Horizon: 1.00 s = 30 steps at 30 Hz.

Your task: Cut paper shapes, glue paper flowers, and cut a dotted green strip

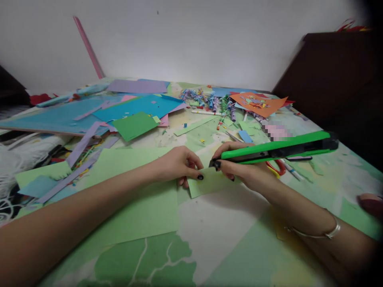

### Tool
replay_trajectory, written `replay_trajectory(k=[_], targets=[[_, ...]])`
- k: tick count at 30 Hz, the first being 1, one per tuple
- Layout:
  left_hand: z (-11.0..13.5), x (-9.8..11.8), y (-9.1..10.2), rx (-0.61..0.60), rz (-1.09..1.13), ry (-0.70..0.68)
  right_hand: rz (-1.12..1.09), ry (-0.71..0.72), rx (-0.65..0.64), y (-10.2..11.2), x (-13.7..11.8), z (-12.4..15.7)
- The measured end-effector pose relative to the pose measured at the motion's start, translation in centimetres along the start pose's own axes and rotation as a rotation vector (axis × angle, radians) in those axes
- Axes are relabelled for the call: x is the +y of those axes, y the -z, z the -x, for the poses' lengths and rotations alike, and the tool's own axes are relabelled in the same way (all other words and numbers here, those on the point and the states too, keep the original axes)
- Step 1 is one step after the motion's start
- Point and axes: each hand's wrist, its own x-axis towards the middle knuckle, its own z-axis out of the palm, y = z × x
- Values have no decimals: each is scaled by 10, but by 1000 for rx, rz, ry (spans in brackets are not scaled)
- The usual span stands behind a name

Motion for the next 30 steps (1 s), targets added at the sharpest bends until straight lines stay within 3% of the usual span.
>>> replay_trajectory(k=[4,9,14,19,30], targets=[[0,1,-5,77,21,-31,-23,-46,-161,-16,-4,0],[4,-5,7,-97,107,-43,60,-121,-277,-20,10,-6],[2,-10,12,-110,75,-58,216,-81,-299,-19,18,-9],[0,-10,13,-100,27,-28,391,63,-277,-20,19,-11],[0,-7,13,-103,48,0,471,42,-347,-14,27,-16]])
